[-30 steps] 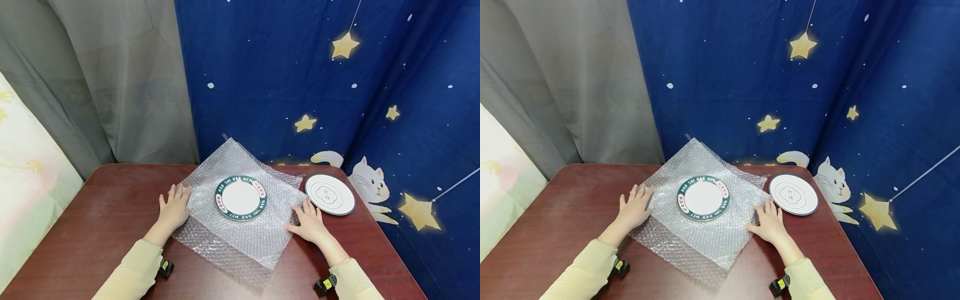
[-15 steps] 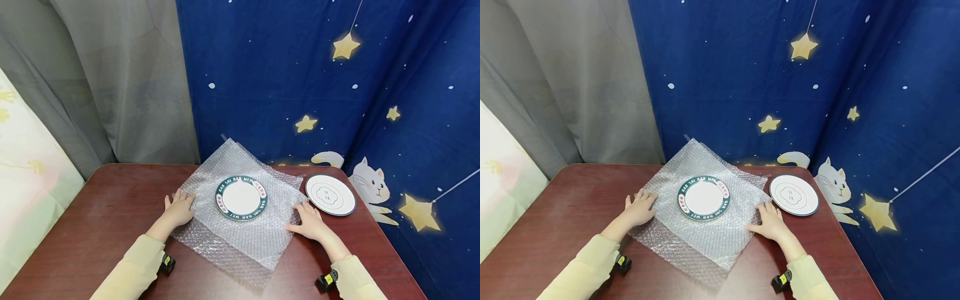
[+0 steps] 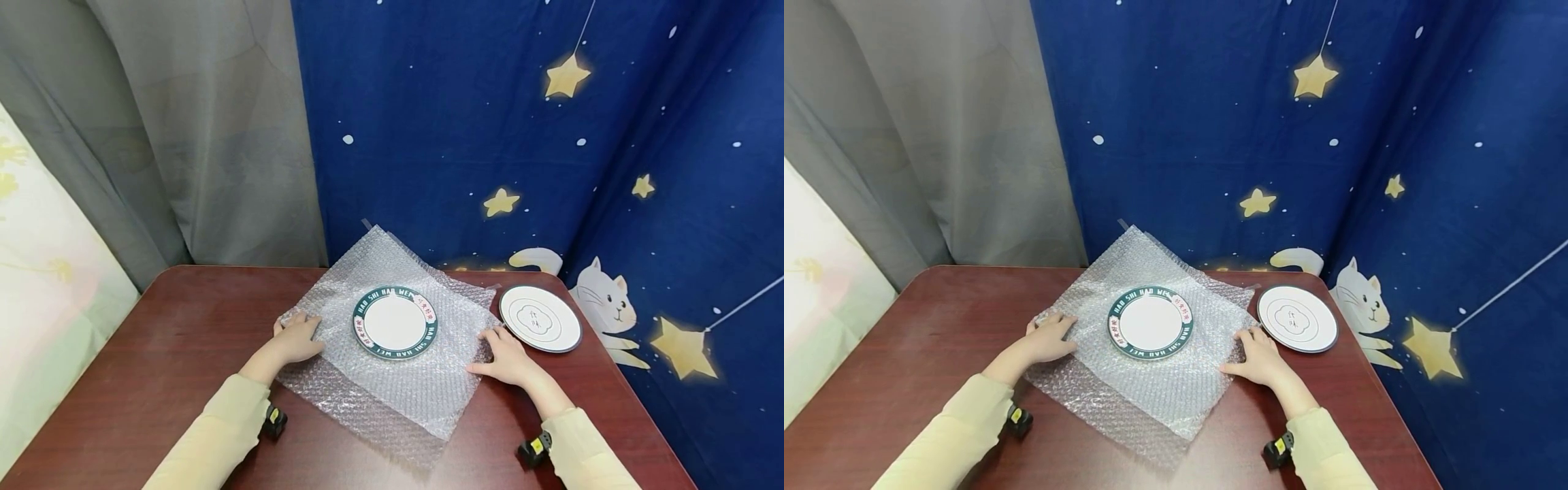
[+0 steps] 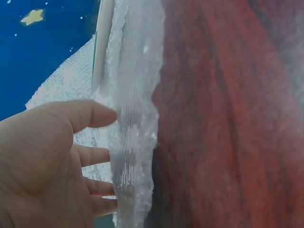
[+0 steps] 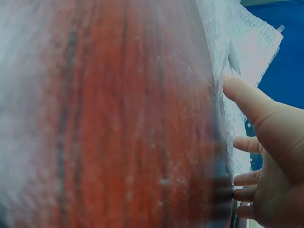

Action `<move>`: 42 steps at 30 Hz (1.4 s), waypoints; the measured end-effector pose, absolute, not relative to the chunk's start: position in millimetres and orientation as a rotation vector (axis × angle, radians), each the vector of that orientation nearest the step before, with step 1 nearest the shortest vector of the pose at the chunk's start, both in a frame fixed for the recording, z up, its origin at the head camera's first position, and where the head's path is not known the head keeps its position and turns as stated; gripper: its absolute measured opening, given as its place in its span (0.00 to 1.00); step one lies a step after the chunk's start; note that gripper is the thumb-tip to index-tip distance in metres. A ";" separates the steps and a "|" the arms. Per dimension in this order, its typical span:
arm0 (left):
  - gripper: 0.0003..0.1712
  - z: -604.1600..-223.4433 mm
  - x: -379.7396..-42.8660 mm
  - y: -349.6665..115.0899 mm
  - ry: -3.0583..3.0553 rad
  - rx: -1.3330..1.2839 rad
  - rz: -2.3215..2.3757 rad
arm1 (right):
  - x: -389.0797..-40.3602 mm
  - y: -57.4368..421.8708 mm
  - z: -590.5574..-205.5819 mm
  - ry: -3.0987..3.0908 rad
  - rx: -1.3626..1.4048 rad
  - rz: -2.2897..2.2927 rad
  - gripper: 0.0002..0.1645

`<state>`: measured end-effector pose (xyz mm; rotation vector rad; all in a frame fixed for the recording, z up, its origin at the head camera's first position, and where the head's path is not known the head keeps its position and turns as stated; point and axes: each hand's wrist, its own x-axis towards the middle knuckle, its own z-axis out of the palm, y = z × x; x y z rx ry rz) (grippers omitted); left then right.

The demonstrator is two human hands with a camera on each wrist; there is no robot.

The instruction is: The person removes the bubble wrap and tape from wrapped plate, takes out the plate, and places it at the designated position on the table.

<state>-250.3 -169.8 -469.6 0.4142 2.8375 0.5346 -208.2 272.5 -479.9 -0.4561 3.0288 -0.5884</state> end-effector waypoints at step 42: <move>0.51 -456.0 -248.5 -161.0 2.728 0.320 0.567 | -241.7 214.2 -446.3 2.981 -0.171 -0.934 0.14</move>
